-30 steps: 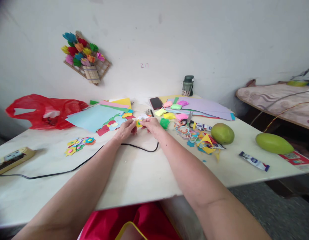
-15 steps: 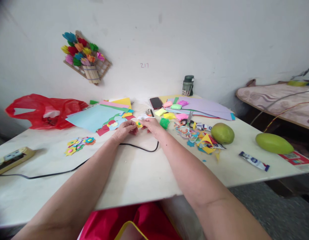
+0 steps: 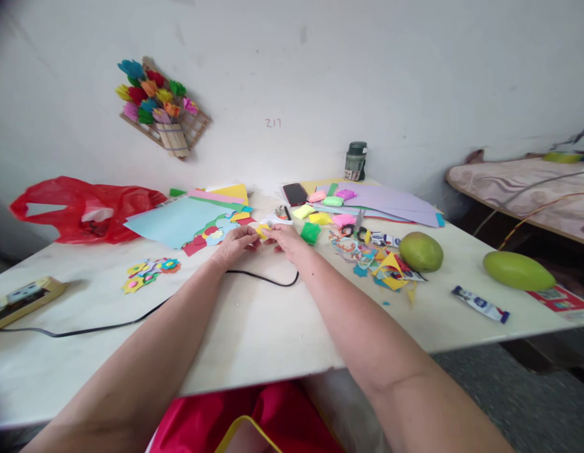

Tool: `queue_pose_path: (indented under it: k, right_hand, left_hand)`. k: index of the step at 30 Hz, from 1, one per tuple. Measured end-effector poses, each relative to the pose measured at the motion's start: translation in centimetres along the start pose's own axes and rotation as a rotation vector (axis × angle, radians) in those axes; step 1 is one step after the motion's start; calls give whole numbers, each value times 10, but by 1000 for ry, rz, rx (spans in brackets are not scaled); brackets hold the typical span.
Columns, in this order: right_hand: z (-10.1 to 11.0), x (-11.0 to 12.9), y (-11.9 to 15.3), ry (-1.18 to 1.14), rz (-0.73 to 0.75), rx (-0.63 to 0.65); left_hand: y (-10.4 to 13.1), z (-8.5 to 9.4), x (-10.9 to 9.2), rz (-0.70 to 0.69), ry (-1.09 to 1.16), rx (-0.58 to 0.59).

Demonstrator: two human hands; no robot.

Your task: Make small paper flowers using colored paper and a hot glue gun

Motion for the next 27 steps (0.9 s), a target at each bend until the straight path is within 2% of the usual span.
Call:
queue_pose_path:
  k: [3,11,16,27]
  right_hand:
    - [0,1,0,31,-2,38]
    - [6,3,-4,159,55,-6]
    - [7,3,-6,122,86,-32]
    - [2,5,0,37,2,27]
  left_hand:
    - [1,-1,-1,-2,-51,10]
    - [-1,-5,-2,-45,-130,34]
    - [0,-4,-3,-44,-124,21]
    - [-1,-1,1,-15,-51,27]
Point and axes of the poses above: each hand's wrist, its own y-axis away from the middle knuckle, its own z-axis out of the back of the hand, x = y × z, the point moved 10 cm from there along -y, towards the middle knuckle, and after that the axes turned 9 degrees about z, right-handed, at the moved point
